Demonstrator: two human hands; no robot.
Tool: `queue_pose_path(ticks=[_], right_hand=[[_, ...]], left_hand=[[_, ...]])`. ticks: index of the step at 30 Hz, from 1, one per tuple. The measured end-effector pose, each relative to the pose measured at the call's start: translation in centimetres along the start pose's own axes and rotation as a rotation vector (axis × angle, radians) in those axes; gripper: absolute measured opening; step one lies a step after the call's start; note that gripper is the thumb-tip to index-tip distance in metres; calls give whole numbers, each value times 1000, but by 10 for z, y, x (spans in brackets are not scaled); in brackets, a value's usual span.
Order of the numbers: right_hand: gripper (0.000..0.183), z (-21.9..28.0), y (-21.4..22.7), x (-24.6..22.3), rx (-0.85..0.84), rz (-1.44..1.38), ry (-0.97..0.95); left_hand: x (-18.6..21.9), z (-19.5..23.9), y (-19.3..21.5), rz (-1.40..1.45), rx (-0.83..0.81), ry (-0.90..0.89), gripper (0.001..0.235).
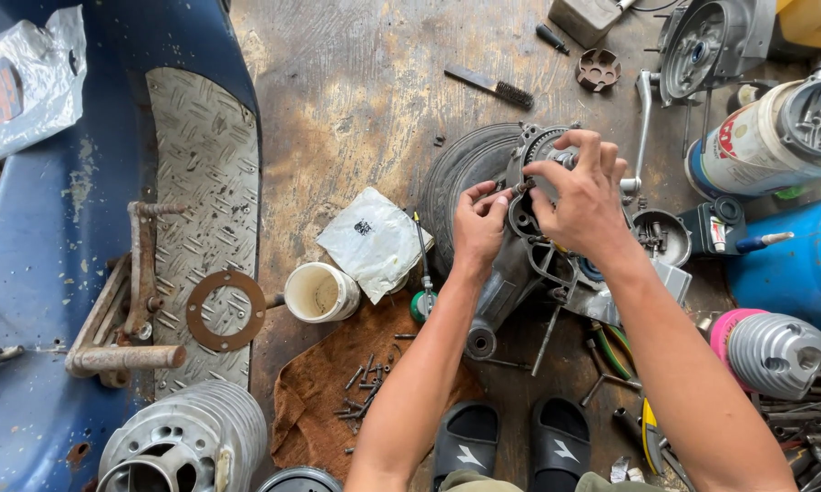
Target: The person sits on the workshop floor assembling a scooter engine crankcase. They press and seat a blue bearing into the crankcase housing by hand, reposition the housing repeatedly, then pick up small bolts from a cloth and thread them into the engine case by hand.
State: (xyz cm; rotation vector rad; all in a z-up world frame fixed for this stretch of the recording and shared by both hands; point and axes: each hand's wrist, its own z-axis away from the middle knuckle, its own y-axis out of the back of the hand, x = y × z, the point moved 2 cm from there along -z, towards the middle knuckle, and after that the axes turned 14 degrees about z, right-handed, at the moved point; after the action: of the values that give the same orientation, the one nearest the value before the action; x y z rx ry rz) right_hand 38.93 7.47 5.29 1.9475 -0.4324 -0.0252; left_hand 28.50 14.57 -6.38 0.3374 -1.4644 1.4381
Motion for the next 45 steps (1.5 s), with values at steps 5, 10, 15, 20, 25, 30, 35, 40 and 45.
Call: queue_pose_path(ticks=[5, 10, 15, 20, 25, 30, 35, 40, 45], right_hand=[[14, 5, -8, 5, 6, -21, -26], [15, 5, -11, 6, -17, -42, -16], [20, 7, -26, 12, 76, -30, -33], [8, 7, -20, 10, 72, -96, -29], [19, 9, -16, 10, 86, -109, -91], [17, 5, -12, 12, 5, -275, -148], [14, 7, -17, 14, 56, -193, -185], [6, 7, -22, 14, 65, -236, -131], [15, 3, -25, 16, 12, -232, -176]], left_hand=[[-1, 0, 0, -11, 0, 1, 35], [-1, 1, 0, -6, -3, -13, 35], [-2, -1, 0, -5, 5, -7, 33], [-3, -2, 0, -7, 15, -6, 34], [-4, -1, -2, -1, 22, 9, 33], [-6, -3, -2, 10, 34, 8, 33], [-5, -3, -3, 13, 35, 21, 32], [-4, -6, -3, 9, 39, 21, 33], [-6, -6, -4, 13, 30, 13, 32]])
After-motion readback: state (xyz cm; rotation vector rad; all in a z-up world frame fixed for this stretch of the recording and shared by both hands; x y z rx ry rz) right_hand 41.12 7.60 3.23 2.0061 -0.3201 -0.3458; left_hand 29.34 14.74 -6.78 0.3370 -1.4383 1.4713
